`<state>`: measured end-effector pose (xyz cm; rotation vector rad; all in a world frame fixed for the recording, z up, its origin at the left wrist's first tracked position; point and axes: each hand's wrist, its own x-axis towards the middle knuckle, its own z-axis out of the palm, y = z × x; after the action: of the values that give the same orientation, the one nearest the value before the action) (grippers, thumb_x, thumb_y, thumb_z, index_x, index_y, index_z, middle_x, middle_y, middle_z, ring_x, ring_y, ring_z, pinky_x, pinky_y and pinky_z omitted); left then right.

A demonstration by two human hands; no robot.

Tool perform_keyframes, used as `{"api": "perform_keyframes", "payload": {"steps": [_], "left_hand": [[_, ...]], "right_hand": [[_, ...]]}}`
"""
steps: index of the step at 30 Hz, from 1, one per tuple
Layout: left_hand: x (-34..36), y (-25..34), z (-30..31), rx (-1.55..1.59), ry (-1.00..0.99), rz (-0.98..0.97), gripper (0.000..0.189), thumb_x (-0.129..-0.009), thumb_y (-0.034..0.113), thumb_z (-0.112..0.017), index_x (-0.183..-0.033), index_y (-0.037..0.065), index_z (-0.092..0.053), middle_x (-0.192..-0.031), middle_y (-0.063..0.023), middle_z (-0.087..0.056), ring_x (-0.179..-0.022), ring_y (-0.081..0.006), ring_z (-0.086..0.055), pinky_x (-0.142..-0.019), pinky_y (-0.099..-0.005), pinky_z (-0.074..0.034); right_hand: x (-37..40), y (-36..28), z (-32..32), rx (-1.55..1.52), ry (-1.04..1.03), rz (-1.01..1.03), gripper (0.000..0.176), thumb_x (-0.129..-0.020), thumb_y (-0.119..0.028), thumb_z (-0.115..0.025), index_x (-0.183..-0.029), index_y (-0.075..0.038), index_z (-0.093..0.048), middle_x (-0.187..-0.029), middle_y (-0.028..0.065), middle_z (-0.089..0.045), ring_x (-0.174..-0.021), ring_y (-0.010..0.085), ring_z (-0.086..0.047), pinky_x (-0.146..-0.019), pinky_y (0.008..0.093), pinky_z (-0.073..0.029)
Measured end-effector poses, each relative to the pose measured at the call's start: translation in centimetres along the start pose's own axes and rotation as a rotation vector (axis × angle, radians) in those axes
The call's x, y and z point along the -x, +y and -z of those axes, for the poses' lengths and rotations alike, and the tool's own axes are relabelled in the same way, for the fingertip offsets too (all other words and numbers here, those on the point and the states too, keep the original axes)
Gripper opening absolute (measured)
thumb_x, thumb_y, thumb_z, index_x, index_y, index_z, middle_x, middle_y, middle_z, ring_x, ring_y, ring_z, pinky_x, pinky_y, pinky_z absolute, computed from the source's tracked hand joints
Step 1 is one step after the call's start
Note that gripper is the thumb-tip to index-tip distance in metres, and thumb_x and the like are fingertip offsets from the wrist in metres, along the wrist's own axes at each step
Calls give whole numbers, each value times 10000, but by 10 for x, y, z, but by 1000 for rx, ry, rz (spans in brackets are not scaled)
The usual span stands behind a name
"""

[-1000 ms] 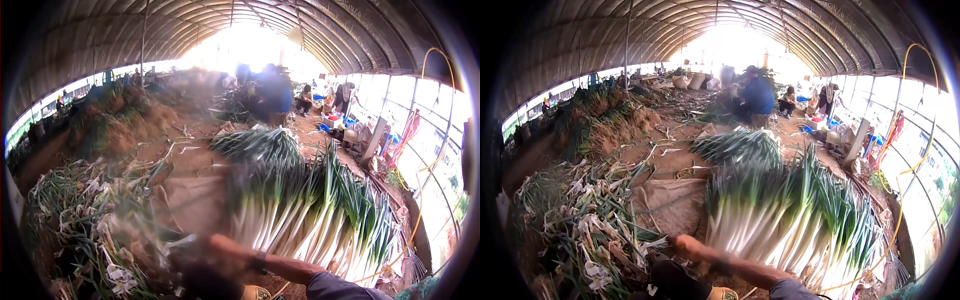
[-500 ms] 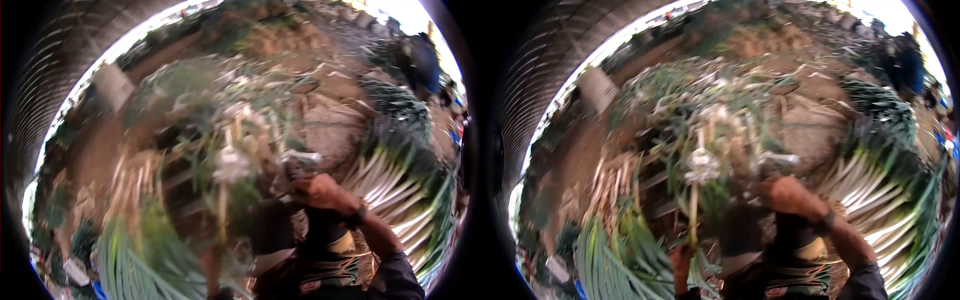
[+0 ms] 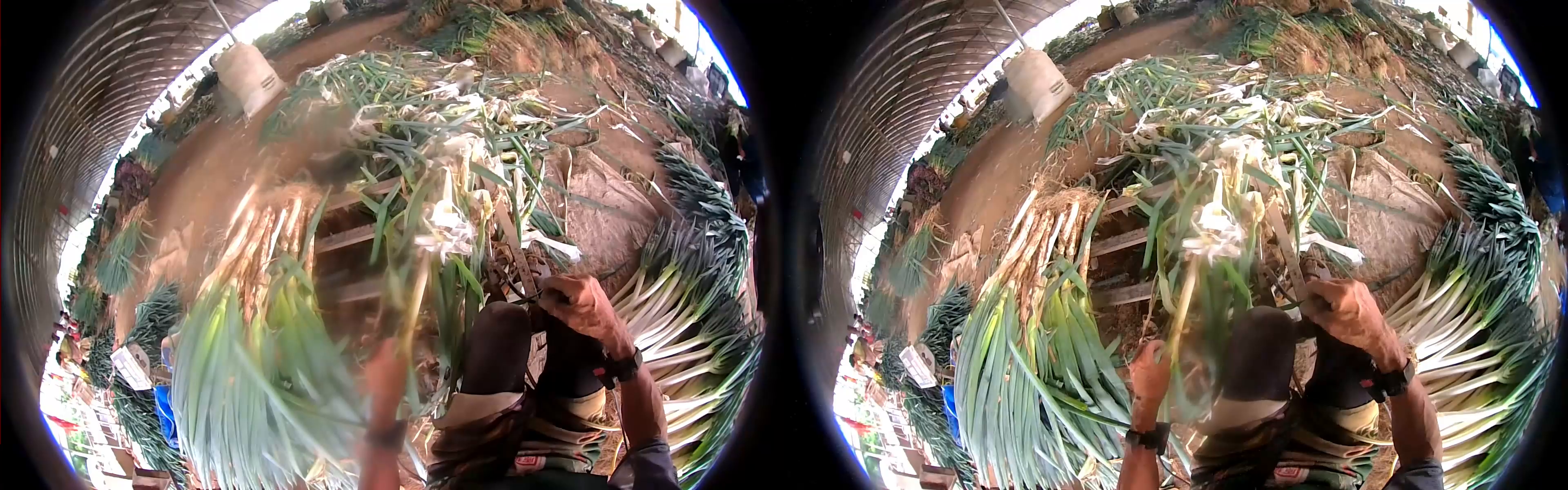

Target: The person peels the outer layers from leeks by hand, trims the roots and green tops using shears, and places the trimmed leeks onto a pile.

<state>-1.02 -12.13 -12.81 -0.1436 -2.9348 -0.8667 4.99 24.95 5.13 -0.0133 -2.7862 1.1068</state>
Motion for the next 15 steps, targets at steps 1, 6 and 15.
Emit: {"api": "perform_keyframes", "payload": {"steps": [1,6,15], "left_hand": [[-7,10,-1,13,7,-24,286,-888,282,-682,-1108,100,-660,-954,-149,-710,-878,-362,-684,-785,-439,-524],[-37,15,-18,48,-124,32,413,-890,365,-654,-1203,99,-616,-1033,-204,-707,-947,-411,-676,-826,-492,-513],[-34,8,-16,26,-226,93,586,-776,342,-700,-1282,73,-575,-1031,-255,-696,-967,-428,-674,-868,-480,-518]], "right_hand": [[0,2,-2,16,8,25,127,-817,-101,-705,-920,-34,-672,-788,152,-651,-685,328,-659,-614,388,-509],[-3,5,-6,71,9,69,128,-809,-103,-713,-903,-36,-659,-761,149,-627,-664,347,-633,-586,394,-493],[0,9,-5,42,38,78,148,-805,-96,-724,-934,-36,-681,-769,125,-651,-664,314,-650,-596,379,-509]]}}
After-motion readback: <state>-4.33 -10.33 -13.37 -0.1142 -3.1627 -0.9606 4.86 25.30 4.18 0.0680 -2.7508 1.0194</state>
